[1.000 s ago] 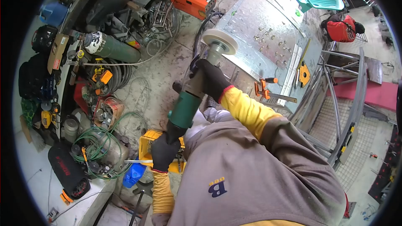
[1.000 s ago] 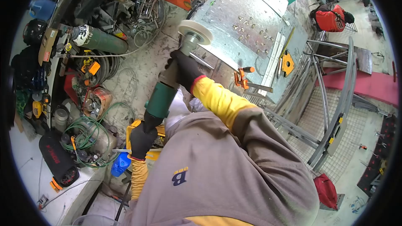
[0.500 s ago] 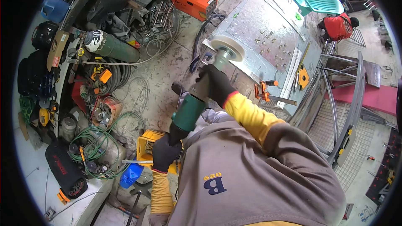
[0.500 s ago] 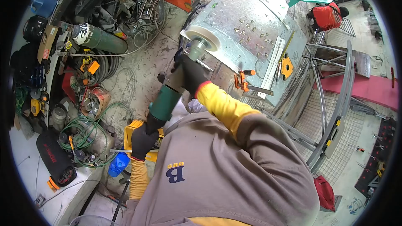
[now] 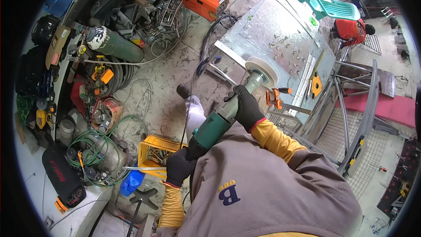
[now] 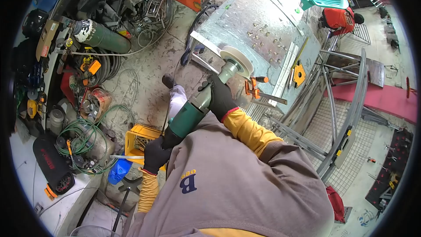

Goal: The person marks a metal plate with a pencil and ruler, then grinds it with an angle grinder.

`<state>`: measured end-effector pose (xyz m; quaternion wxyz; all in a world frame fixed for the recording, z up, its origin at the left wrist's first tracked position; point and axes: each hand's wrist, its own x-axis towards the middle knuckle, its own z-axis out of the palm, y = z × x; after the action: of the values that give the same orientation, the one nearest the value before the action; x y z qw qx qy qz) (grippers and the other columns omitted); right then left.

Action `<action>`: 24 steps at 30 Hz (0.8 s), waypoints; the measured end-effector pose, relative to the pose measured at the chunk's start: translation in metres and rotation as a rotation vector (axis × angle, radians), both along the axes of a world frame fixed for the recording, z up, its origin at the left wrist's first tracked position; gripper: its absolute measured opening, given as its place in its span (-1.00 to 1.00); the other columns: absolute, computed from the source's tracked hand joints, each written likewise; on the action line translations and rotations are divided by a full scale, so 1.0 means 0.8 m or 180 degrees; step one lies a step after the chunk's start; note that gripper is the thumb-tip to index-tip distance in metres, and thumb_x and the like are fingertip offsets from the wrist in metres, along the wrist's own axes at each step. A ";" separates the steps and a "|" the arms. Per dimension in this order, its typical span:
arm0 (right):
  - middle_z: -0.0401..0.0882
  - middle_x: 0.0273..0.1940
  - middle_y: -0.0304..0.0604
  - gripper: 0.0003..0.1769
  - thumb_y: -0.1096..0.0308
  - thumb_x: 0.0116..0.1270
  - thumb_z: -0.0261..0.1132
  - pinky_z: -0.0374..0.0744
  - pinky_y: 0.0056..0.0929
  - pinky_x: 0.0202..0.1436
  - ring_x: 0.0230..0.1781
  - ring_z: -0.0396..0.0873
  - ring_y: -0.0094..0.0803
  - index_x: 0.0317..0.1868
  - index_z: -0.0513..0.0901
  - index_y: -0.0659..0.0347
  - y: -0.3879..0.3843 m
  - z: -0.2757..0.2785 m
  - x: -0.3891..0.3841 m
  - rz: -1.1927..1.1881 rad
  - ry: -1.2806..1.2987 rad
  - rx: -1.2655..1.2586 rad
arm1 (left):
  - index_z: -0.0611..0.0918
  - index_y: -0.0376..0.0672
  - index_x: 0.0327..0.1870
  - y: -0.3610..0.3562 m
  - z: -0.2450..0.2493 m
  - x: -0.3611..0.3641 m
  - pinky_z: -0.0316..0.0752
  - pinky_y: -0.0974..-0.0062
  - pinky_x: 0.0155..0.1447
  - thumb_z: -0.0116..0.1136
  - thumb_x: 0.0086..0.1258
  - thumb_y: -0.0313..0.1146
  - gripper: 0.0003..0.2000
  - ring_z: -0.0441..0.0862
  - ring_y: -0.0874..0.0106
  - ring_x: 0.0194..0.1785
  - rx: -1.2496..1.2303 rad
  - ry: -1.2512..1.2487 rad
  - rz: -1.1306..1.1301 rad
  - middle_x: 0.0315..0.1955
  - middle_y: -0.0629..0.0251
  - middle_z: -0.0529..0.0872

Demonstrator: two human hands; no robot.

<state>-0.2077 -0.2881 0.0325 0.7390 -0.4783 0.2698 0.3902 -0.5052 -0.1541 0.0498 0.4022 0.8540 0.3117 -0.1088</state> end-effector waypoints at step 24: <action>0.63 -0.22 -0.09 -0.70 0.19 0.55 0.30 0.72 -0.14 -0.03 -0.19 0.71 -0.22 0.09 0.59 0.23 -0.013 -0.039 0.014 0.0263 -0.0211 0.0138 | 0.72 -0.16 -0.24 -0.001 0.020 0.011 0.62 0.03 -0.17 0.44 0.12 -0.03 -0.62 0.78 -0.05 -0.24 -0.0038 0.0172 -0.0128 -0.42 0.00 0.77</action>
<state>-0.1969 -0.2984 0.0012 0.7410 -0.4856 0.2167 0.4100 -0.4967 -0.1546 0.0661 0.3964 0.8544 0.3045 -0.1417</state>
